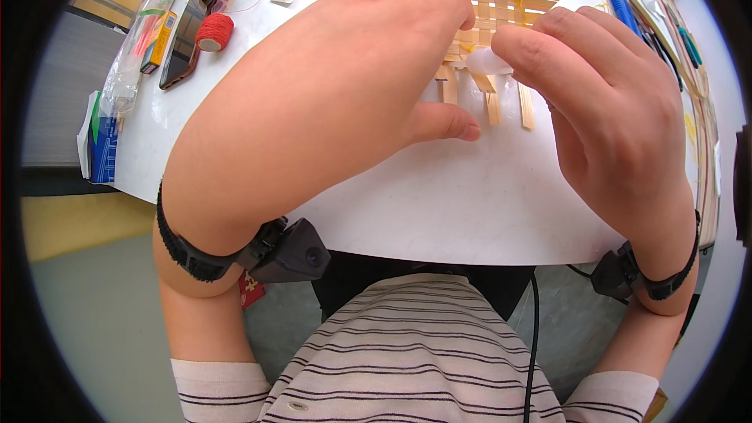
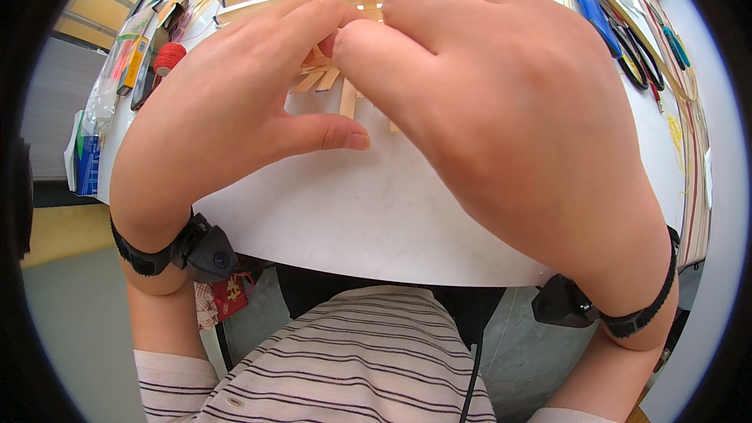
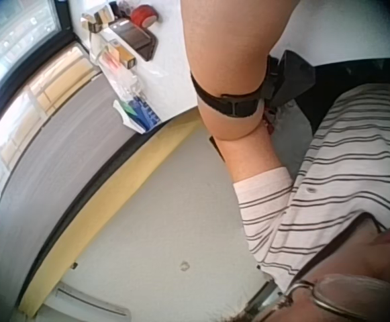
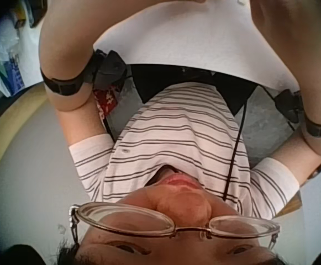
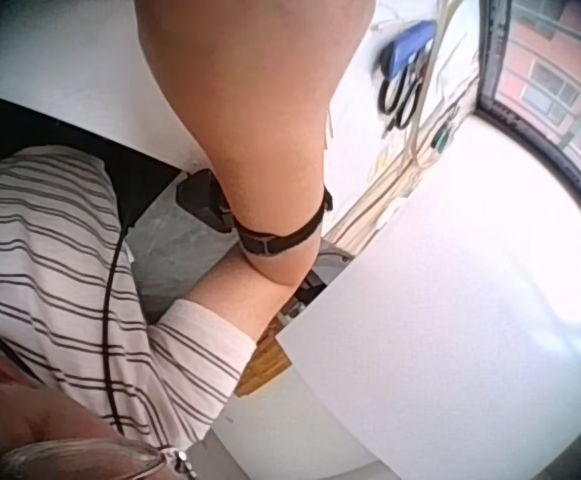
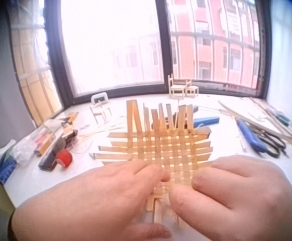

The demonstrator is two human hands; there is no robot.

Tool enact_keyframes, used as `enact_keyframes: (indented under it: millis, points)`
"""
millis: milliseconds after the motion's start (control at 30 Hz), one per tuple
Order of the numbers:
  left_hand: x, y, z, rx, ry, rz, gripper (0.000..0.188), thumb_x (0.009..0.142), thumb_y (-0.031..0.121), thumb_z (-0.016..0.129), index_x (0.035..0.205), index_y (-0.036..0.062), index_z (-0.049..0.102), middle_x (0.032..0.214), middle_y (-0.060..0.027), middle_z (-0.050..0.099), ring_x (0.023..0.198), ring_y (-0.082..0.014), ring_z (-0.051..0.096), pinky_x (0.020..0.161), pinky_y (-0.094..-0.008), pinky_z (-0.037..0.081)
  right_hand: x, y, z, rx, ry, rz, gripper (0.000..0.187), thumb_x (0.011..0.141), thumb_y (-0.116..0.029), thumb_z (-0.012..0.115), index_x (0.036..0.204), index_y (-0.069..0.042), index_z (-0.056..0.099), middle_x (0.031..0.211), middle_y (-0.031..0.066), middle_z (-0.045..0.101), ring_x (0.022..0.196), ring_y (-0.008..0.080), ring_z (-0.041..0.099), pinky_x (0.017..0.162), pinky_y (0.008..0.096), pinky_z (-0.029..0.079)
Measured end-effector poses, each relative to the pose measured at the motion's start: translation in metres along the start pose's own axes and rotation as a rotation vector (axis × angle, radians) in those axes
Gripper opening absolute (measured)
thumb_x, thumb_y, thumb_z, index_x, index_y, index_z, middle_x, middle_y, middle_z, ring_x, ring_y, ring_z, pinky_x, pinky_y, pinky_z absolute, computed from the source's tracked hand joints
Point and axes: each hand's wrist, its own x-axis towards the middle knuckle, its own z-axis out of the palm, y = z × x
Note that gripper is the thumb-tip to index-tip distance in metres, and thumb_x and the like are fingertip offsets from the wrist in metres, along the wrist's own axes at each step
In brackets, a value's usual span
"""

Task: The person weaves thin bamboo strips into a curved lattice structure on a white table. They repeatedly cut strip ends with scissors, apply glue from a white bottle to intersections, and press the strips into place by hand.

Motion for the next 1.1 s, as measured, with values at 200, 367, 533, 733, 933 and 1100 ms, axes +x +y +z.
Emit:
enact_keyframes:
  millis: [200,367,533,733,933,1100]
  points:
    - [0.0,0.001,-0.003,-0.026,-0.013,-0.035,0.064,0.074,0.035,0.086,0.123,0.0043,0.058,0.104,-0.0136,0.066,0.097,-0.0326,0.064,0.084,-0.0389,0.052,-0.006,0.004,-0.005,0.072,0.011,0.14,0.026,0.082,0.008,0.069,0.107,0.001,0.068,0.095,0.0134,0.068,0.084,0.0298,0.065,0.069,0.0369,0.052]
    - [0.003,-0.002,-0.007,-0.096,-0.086,-0.094,0.071,0.072,0.041,0.087,0.126,0.0051,0.059,0.101,-0.0139,0.067,0.097,-0.0312,0.065,0.085,-0.038,0.053,-0.021,0.027,-0.02,0.357,-0.046,0.524,0.023,0.097,-0.007,0.063,0.119,-0.002,0.064,0.098,0.0081,0.069,0.088,0.0157,0.062,0.075,0.0263,0.048]
    - [0.006,-0.006,-0.014,-0.093,-0.117,-0.126,0.072,0.071,0.044,0.088,0.123,0.0033,0.06,0.105,-0.0151,0.068,0.099,-0.0283,0.067,0.084,-0.0368,0.053,-0.045,0.09,-0.02,0.794,0.107,0.745,0.032,0.104,-0.026,0.057,0.128,-0.005,0.062,0.096,0.0071,0.069,0.079,0.0075,0.06,0.07,0.0206,0.046]
    - [0.011,-0.008,-0.022,-0.084,-0.089,-0.184,0.041,0.079,0.031,0.084,0.102,0.0014,0.067,0.087,-0.0126,0.071,0.081,-0.024,0.07,0.072,-0.0325,0.054,-0.042,0.115,-0.014,1.228,0.184,0.738,0.033,0.107,-0.028,0.053,0.119,0.001,0.061,0.1,0.0117,0.07,0.082,0.011,0.065,0.077,0.0252,0.054]
    - [0.018,-0.016,-0.016,-0.106,-0.068,-0.168,0.025,0.087,0.025,0.076,0.092,0.0015,0.069,0.065,-0.0101,0.066,0.057,-0.0208,0.062,0.056,-0.0312,0.047,-0.054,0.133,-0.002,1.349,0.242,0.895,0.032,0.107,-0.025,0.054,0.123,0.001,0.059,0.105,0.0118,0.069,0.087,0.0148,0.067,0.085,0.0273,0.056]
    - [0.021,-0.018,-0.013,-0.2,-0.033,-0.182,0.023,0.09,0.024,0.073,0.094,0.0019,0.067,0.066,-0.0109,0.066,0.056,-0.0204,0.059,0.055,-0.0324,0.044,-0.052,0.127,-0.003,1.302,0.238,0.948,0.032,0.106,-0.024,0.055,0.123,0.003,0.058,0.105,0.0119,0.069,0.096,0.0199,0.07,0.092,0.0309,0.057]
